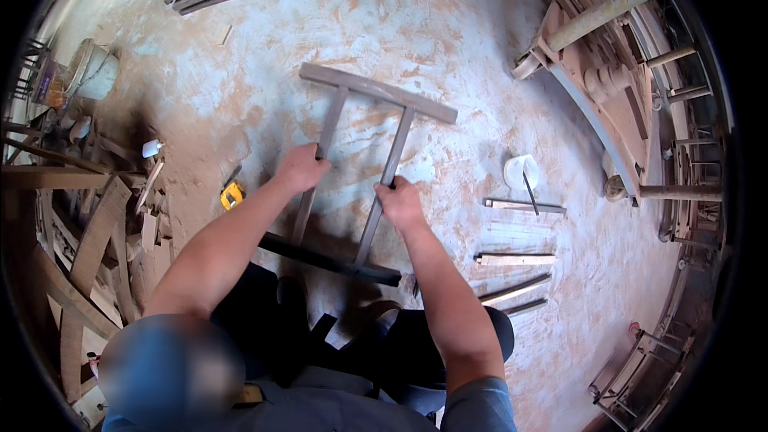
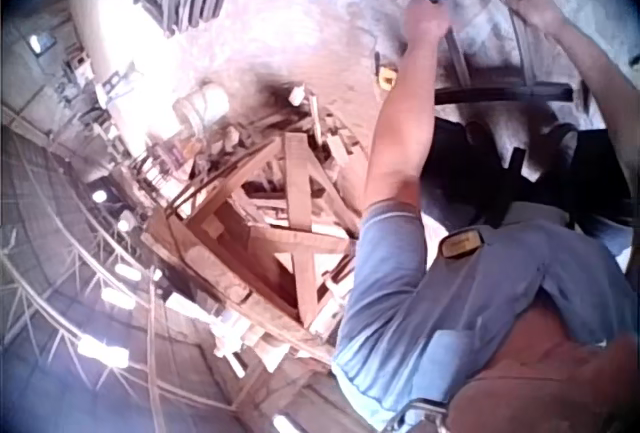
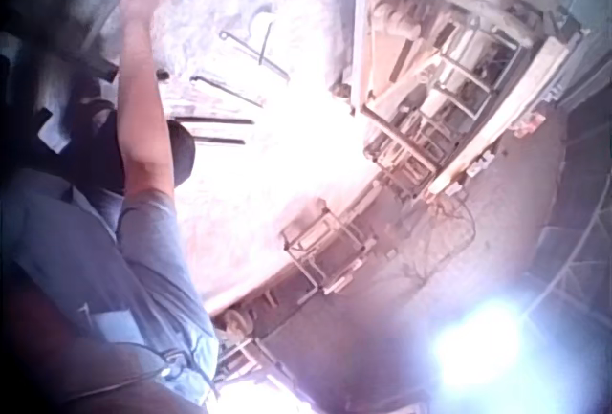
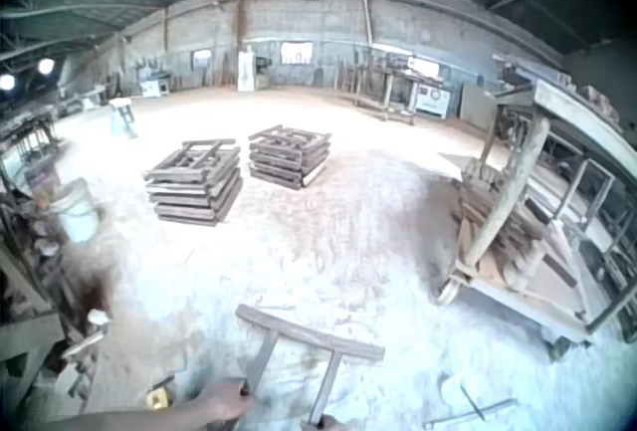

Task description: The person assembles a small wooden frame by applying glue to dowels and inserting them into pre-drilled holes in wooden slats. They use a hammer to secure the joints and a tape measure to verify dimensions before stacking the finished frame.

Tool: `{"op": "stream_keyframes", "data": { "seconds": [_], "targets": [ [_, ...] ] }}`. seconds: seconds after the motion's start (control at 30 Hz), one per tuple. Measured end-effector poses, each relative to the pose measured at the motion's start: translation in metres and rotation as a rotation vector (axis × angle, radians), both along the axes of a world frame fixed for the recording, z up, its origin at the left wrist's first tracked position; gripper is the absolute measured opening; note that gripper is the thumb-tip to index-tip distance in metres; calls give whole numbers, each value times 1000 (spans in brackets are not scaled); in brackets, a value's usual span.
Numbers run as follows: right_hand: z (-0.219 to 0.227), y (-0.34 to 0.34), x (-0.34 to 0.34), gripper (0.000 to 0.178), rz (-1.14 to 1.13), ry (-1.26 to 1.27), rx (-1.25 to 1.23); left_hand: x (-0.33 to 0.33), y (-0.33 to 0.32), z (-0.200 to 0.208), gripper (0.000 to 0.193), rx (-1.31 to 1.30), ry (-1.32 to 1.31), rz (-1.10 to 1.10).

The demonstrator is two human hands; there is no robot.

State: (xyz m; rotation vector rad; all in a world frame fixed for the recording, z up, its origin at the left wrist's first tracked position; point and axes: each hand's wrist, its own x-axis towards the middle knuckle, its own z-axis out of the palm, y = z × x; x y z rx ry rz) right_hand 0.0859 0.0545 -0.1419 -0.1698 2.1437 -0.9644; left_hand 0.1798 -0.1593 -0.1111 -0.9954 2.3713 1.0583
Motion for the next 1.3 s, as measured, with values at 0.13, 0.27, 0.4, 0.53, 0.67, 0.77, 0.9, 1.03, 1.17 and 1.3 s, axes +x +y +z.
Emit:
{"op": "stream_keyframes", "data": {
  "seconds": [0.13,0.27,0.4,0.53,0.67,0.77,0.9,1.03,1.17,1.3],
  "targets": [
    [-52,12,9,33,-19,-23,80,-9,12,-45,37,-49,-51,-39],
    [-75,16,13,39,-54,-91,150,-14,33,-73,36,-124,-106,-21],
    [-131,26,20,45,14,13,204,-10,43,-105,31,-196,-55,-21],
    [-143,14,23,45,28,-29,227,-2,37,-132,26,-277,39,20],
    [-153,12,16,34,181,321,360,-24,29,-118,29,-181,-63,-21],
    [-145,10,2,35,-57,59,217,-39,26,-120,30,-222,30,-31],
    [-130,-8,6,42,-131,-35,175,-35,3,-131,32,-249,49,-102],
    [-114,-4,5,35,-182,-31,47,-46,-58,-104,33,-37,-24,-436],
    [-67,-5,7,33,-354,-201,-108,4,-109,-53,39,-168,114,-525],
    [-72,2,20,22,-388,-260,-115,124,-111,-70,60,-416,-71,-323]
  ]
}}
